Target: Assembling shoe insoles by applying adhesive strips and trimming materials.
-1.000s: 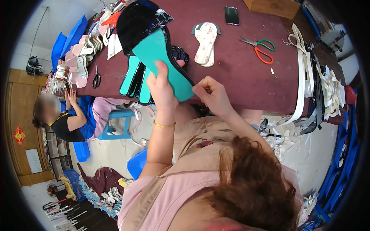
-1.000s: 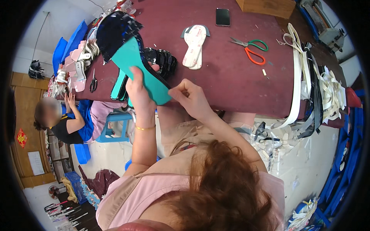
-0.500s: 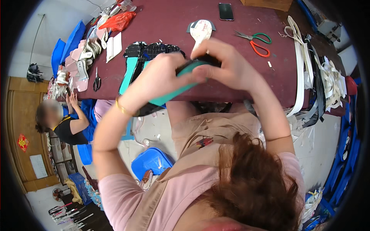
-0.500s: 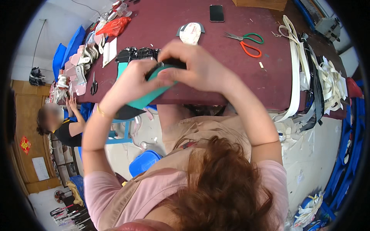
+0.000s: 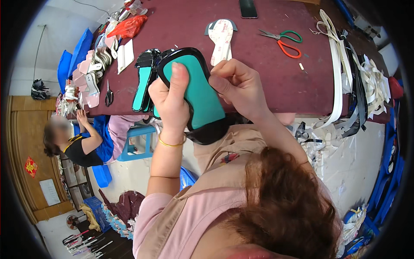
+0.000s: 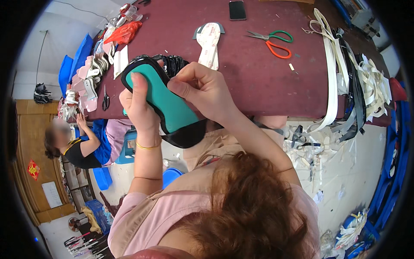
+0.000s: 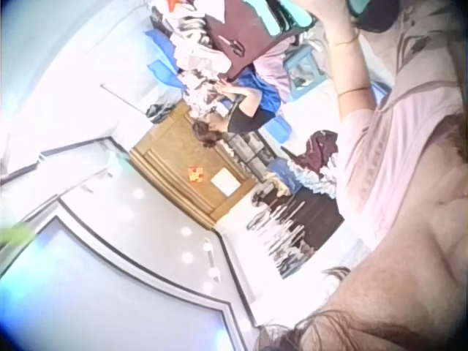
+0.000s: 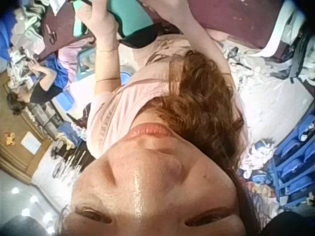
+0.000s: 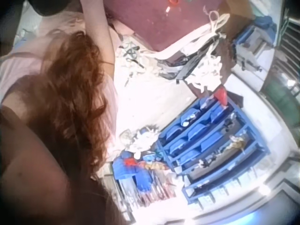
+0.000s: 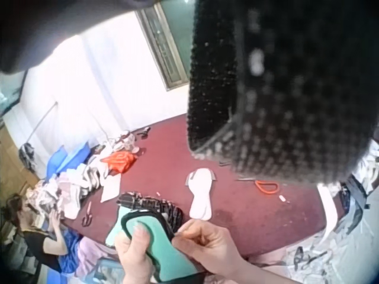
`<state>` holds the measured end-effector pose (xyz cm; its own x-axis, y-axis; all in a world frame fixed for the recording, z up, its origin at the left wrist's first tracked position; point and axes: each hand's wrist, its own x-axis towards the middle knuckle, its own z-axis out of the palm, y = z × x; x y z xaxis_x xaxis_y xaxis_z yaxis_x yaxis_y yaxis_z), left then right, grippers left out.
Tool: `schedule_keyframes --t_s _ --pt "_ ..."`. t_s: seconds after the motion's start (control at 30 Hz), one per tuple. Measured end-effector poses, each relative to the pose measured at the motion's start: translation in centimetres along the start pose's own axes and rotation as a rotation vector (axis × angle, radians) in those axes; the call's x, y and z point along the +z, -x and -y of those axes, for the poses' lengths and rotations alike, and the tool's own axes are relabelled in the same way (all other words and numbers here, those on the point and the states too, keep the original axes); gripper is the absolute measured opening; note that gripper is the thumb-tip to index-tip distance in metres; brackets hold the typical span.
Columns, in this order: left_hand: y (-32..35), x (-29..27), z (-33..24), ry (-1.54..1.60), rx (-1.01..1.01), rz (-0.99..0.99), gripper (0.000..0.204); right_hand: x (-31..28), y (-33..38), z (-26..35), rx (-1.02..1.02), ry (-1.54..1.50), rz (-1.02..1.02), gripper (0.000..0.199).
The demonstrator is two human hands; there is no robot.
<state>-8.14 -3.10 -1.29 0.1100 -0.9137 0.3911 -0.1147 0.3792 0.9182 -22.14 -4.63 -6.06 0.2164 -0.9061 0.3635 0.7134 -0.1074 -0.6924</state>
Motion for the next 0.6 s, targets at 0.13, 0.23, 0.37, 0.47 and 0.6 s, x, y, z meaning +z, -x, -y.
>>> schedule_keyframes --t_s 0.13,0.23,0.37,0.47,0.6 --pt "-0.4 2.2 1.0 0.316 -0.224 -0.15 0.041 0.0 -1.4 1.0 0.143 0.272 0.03 0.018" --pt "-0.9 -0.5 1.8 0.216 -0.21 0.007 0.041 -1.0 0.6 0.0 0.392 0.358 0.039 0.022" --pt "-1.2 -0.5 3.0 0.252 -0.249 -0.014 0.05 -0.8 1.4 -1.9 -0.022 0.852 0.044 0.021" --pt "-0.8 0.7 2.8 0.727 -0.261 0.212 0.072 1.2 -1.9 -0.1 -0.015 0.539 0.025 0.02" --pt "0.4 -0.5 2.6 0.844 -0.325 0.223 0.071 -2.0 -2.1 -0.2 0.341 0.288 0.116 0.02"
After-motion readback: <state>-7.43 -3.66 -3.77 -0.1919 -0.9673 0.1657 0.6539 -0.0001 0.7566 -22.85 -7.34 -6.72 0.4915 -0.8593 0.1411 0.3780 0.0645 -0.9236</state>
